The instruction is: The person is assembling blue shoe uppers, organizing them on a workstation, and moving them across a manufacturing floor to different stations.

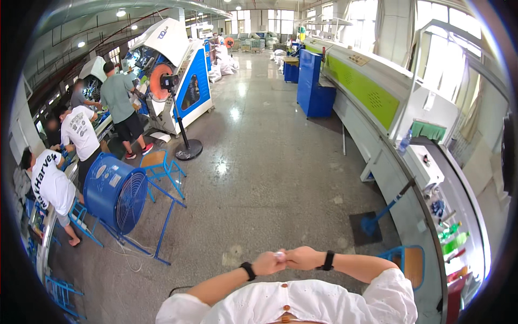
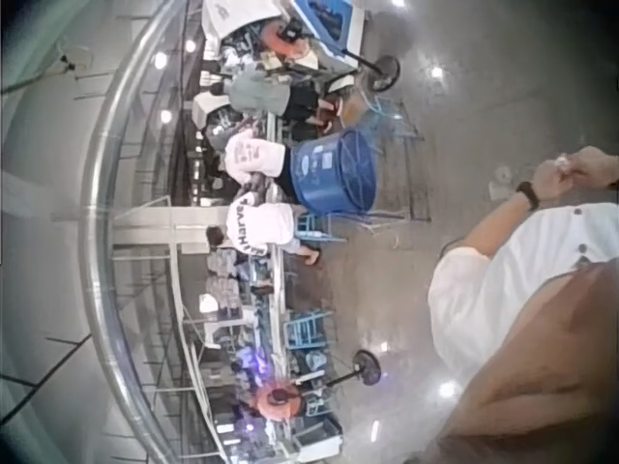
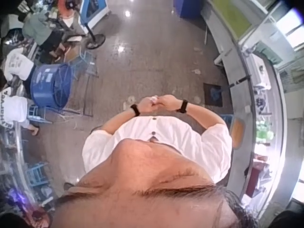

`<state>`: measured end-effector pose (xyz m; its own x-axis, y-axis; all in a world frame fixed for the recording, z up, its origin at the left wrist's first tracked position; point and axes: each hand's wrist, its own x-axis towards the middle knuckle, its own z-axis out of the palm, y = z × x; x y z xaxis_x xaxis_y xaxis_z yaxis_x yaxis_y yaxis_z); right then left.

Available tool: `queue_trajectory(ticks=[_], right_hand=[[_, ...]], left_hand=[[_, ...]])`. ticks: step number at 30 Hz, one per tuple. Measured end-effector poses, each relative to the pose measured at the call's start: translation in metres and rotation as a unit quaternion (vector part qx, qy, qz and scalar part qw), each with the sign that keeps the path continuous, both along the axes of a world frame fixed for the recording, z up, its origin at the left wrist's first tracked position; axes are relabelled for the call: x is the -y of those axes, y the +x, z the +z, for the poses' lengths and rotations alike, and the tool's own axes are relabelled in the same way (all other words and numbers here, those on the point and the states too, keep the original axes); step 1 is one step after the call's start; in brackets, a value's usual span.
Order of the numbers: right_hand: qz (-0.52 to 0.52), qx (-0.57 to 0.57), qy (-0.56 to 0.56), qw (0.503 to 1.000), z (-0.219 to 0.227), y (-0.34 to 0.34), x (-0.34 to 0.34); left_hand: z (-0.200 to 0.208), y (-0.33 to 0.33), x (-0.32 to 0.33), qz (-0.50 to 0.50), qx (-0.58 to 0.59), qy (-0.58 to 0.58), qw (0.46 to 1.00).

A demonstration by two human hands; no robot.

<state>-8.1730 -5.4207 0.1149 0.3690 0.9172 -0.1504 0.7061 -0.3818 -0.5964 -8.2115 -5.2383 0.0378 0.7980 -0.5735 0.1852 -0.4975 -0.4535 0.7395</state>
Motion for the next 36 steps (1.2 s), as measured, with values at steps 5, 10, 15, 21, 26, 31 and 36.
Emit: queue_trajectory(ticks=[5,10,15,21,26,31,36], right_hand=[[-0.143,-0.116,0.043,0.982,-0.068,0.118,0.045],[-0.179,-0.248,0.038,0.951,-0.056,0.266,0.036],[-0.126,-0.425,0.038,0.896,-0.095,0.444,-0.003],[0.070,-0.073,0.078,0.992,-0.030,0.635,-0.120],[0.275,-0.018,0.317,0.908,-0.050,0.790,-0.219],[0.204,-0.075,0.314,0.924,-0.043,0.950,-0.246],[-0.073,0.065,0.318,0.943,-0.036,1.090,-0.248]], left_hand=[[-0.008,0.146,0.032,-0.070,-0.076,0.128,0.986],[-0.001,0.303,0.023,-0.122,-0.186,0.127,0.967],[0.027,0.464,-0.020,-0.139,-0.253,0.185,0.940],[-0.022,0.613,-0.137,0.151,-0.394,-0.230,0.877],[-0.040,0.735,-0.204,0.214,-0.382,-0.406,0.802],[0.012,0.915,-0.221,0.109,-0.283,-0.119,0.945],[0.000,1.113,-0.236,0.036,-0.384,0.089,0.918]])
